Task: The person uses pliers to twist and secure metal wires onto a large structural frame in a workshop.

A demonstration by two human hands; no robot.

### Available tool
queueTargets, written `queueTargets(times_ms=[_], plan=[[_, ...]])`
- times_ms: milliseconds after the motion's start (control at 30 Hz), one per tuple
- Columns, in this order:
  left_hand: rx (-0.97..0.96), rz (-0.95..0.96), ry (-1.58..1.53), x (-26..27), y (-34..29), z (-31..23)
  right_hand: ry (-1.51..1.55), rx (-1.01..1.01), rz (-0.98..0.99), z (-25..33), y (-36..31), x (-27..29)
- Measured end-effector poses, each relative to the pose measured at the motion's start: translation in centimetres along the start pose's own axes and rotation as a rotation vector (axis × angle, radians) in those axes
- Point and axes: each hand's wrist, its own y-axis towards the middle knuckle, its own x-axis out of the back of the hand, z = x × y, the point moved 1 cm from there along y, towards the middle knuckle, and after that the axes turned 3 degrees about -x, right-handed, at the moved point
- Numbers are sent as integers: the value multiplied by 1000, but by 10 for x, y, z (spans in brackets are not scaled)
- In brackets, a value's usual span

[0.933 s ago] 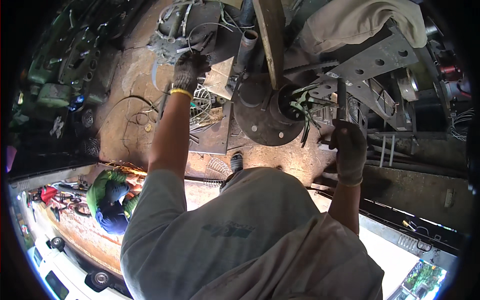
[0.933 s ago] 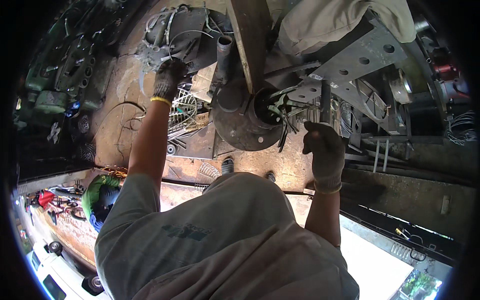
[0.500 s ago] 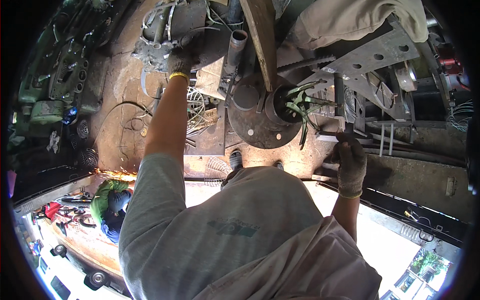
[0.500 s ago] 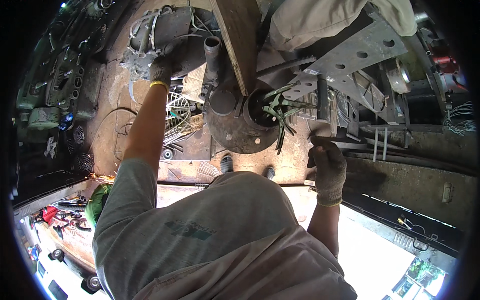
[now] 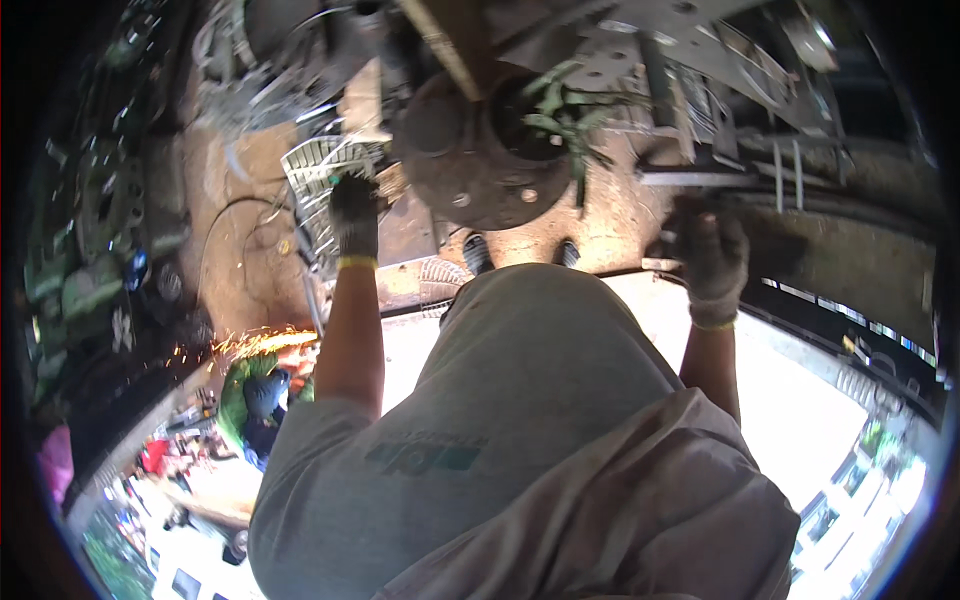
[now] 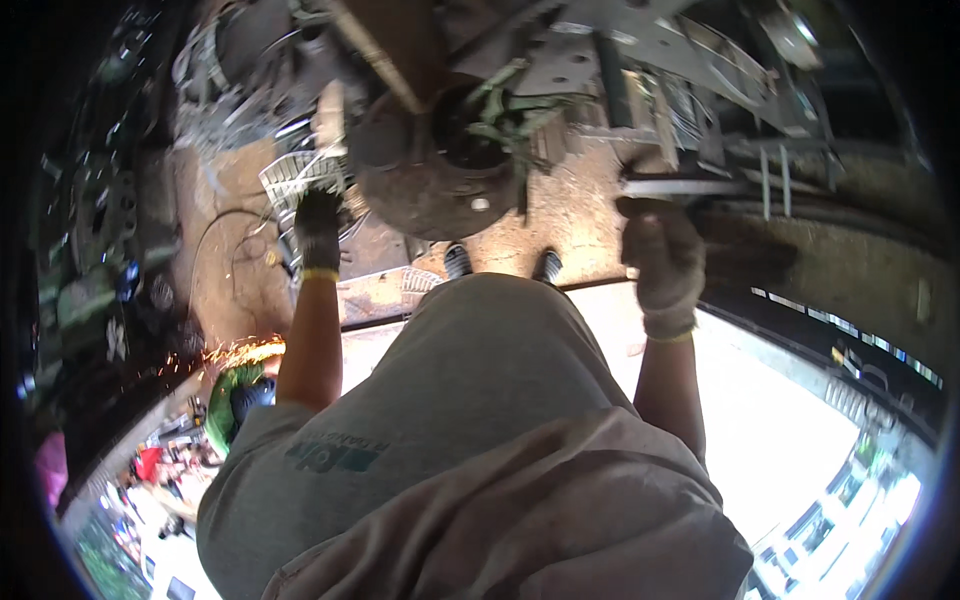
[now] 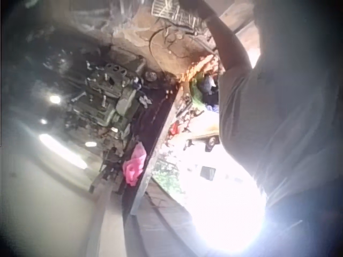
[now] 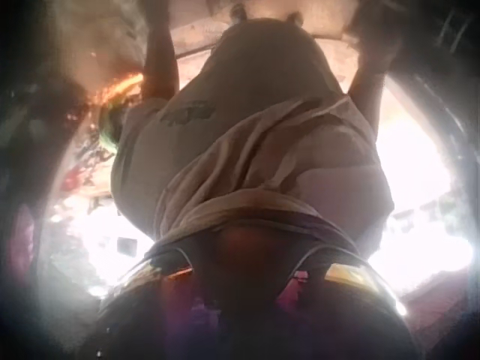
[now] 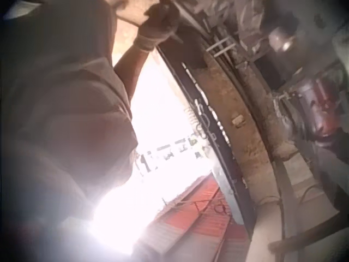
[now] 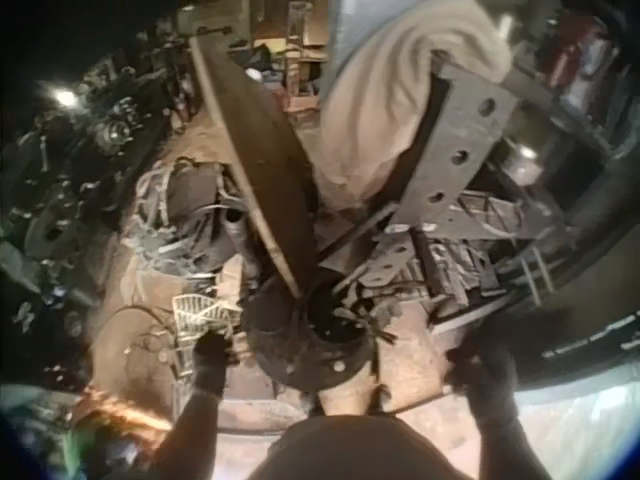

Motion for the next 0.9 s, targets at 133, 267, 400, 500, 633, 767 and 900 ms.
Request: queueTargets(times_ms=[133, 267, 400, 500, 633, 767, 900], plan=[[975, 37, -916, -38, -55, -90, -77, -175, 12, -22, -1, 13], [908, 573, -752, -57, -104, -116, -345, -176, 124, -44, 5, 29], [269, 597, -186, -71, -132, -107, -444, -107, 152, -90, 17, 60], [532, 684, -196, -61, -108, -176, -876, 474, 296, -128, 32, 96], [331, 706, -44, -89, -87, -223, -615, 86, 310, -169, 58, 144], [446, 719, -117, -116, -8, -374, -497, -351, 328, -236, 86, 216], [-302, 384, 197, -136, 102, -511, -547, -330, 322, -384, 104, 291]])
